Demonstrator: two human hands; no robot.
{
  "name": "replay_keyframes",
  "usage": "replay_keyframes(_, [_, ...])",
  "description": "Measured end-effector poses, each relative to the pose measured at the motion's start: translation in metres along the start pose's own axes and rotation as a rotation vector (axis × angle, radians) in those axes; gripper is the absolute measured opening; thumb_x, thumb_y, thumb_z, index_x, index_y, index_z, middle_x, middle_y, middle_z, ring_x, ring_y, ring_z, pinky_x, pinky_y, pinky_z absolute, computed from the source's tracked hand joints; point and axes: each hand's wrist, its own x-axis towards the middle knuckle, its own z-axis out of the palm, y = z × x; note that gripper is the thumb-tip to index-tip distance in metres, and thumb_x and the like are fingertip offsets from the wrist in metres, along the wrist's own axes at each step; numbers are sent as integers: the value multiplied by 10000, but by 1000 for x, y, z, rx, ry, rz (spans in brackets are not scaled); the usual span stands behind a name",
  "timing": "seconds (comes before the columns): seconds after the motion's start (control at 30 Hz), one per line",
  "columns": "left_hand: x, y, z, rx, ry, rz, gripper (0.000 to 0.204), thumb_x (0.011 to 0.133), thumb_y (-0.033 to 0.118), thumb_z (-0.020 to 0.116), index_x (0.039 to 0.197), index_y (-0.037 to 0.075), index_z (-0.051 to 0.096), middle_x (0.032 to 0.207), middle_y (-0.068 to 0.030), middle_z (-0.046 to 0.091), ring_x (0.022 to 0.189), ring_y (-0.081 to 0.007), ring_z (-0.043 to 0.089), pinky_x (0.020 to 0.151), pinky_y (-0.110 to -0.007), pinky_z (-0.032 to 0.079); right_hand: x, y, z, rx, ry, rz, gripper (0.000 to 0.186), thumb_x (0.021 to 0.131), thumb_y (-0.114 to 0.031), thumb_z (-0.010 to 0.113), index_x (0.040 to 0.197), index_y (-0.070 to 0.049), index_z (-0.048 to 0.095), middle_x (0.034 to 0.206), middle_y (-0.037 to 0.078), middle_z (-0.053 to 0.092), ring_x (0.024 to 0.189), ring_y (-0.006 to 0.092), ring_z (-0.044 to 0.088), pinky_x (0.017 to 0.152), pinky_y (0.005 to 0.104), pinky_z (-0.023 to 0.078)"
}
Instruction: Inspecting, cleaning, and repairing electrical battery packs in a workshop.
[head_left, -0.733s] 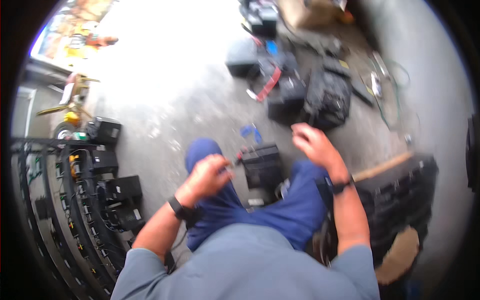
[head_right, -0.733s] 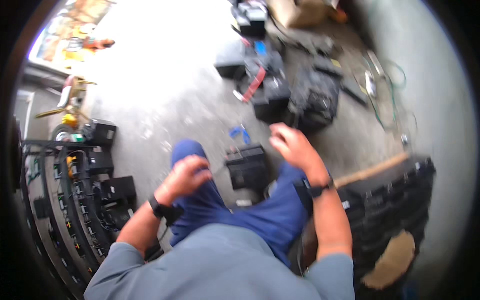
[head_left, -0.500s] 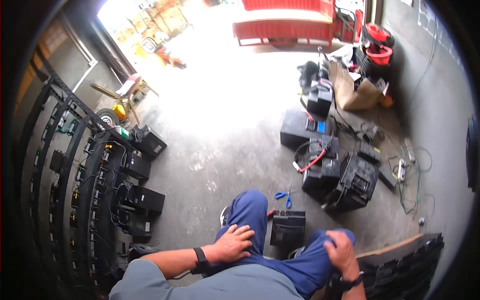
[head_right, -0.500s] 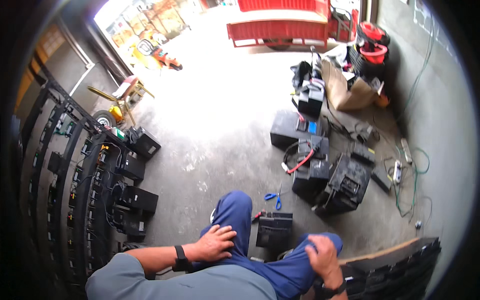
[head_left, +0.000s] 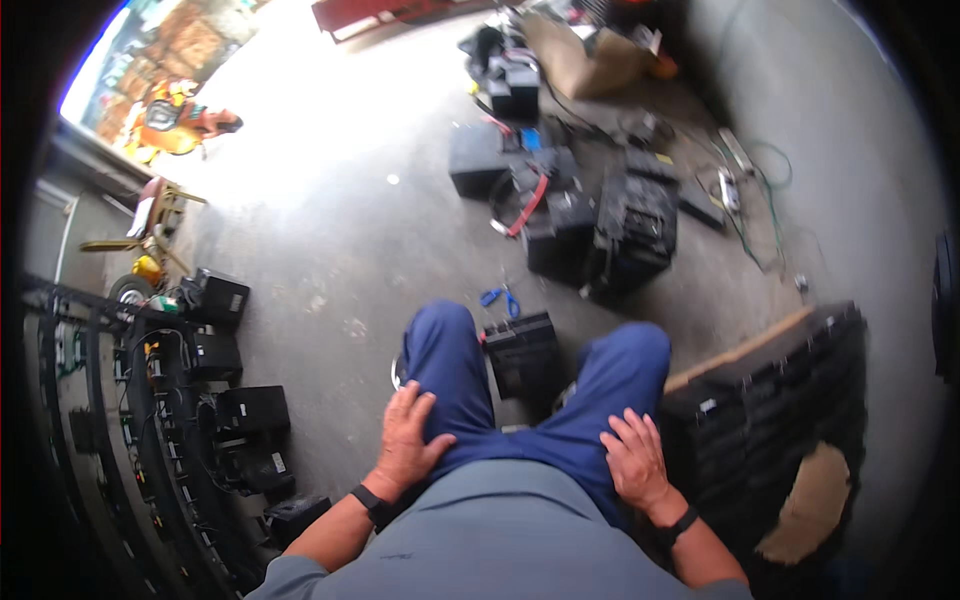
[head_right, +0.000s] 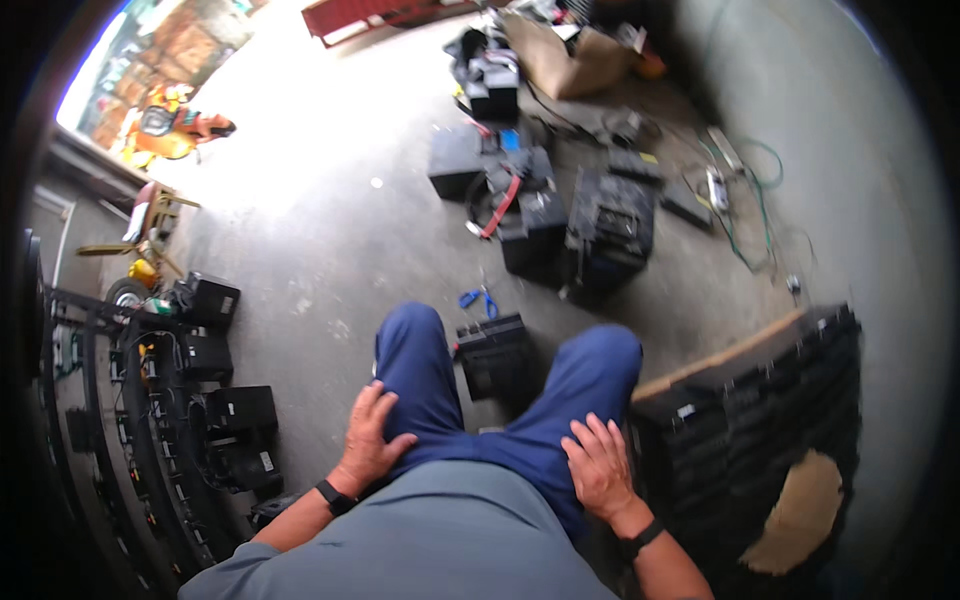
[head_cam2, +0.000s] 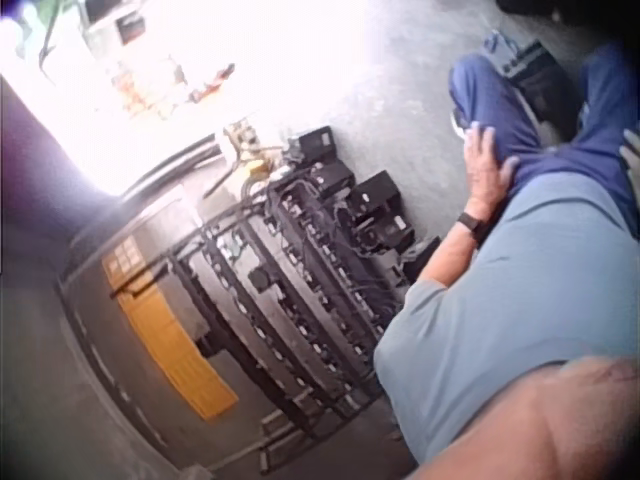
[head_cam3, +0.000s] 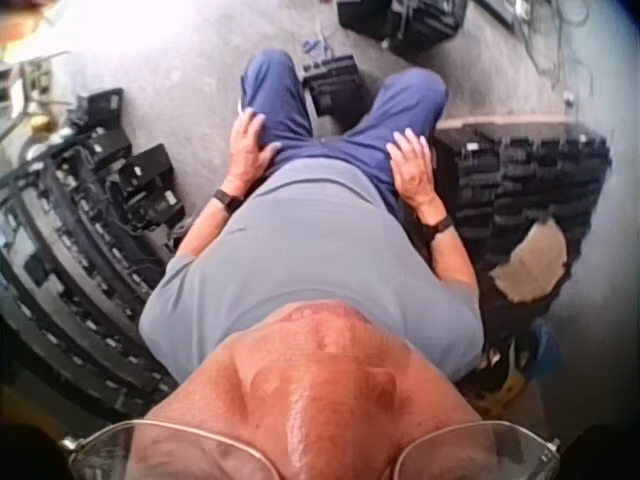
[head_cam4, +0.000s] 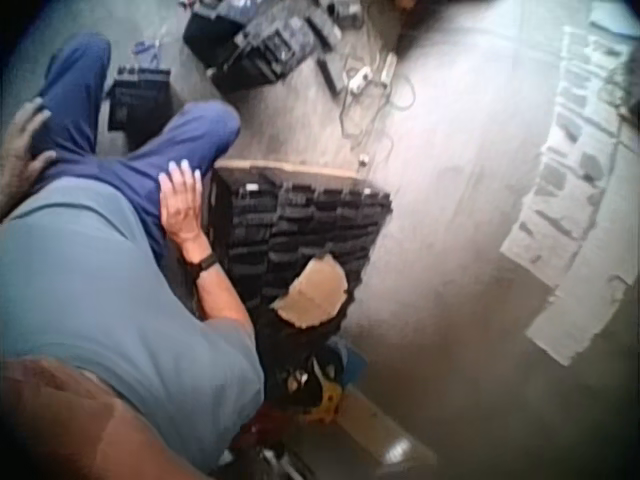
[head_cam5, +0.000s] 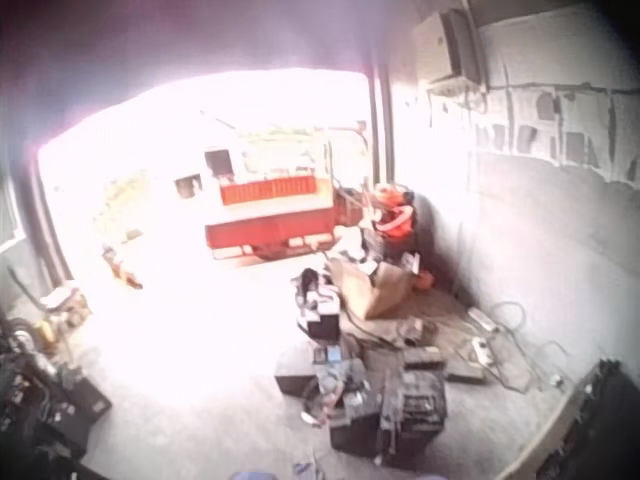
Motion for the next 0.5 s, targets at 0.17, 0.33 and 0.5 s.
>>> replay_keyframes(0.17, [-38, -19, -5, -203, 43, -248, 783, 746, 259, 851, 1376, -5, 467, 1461, -244, 435, 1338, -382, 446, 1100, -442, 390, -8, 0, -6, 39, 45, -23, 272, 833, -99, 653, 1102, -66, 656, 1259, 118, 601, 1256, 325, 513, 1053, 488, 385])
replay_keyframes(0.33, [-53, -32, -22, -377, -61, -617, 509, 822, 180, 799, 1249, -10, 600, 1045, -141, 715, 878, -207, 699, 730, -318, 564, 72, -1, -53, 394, 299, -49, 224, 819, -68, 717, 1026, -10, 657, 1079, 161, 670, 964, 337, 664, 835, 395, 533])
replay_keyframes(0.5, [11, 14, -105, -224, 213, -107, 311, 780, 25, 747, 1083, 18, 678, 997, -103, 704, 882, -183, 649, 798, -307, 523, 139, -26, -143, 659, 656, -408, 203, 881, -102, 692, 1060, -26, 633, 1068, 141, 676, 912, 340, 672, 790, 420, 556])
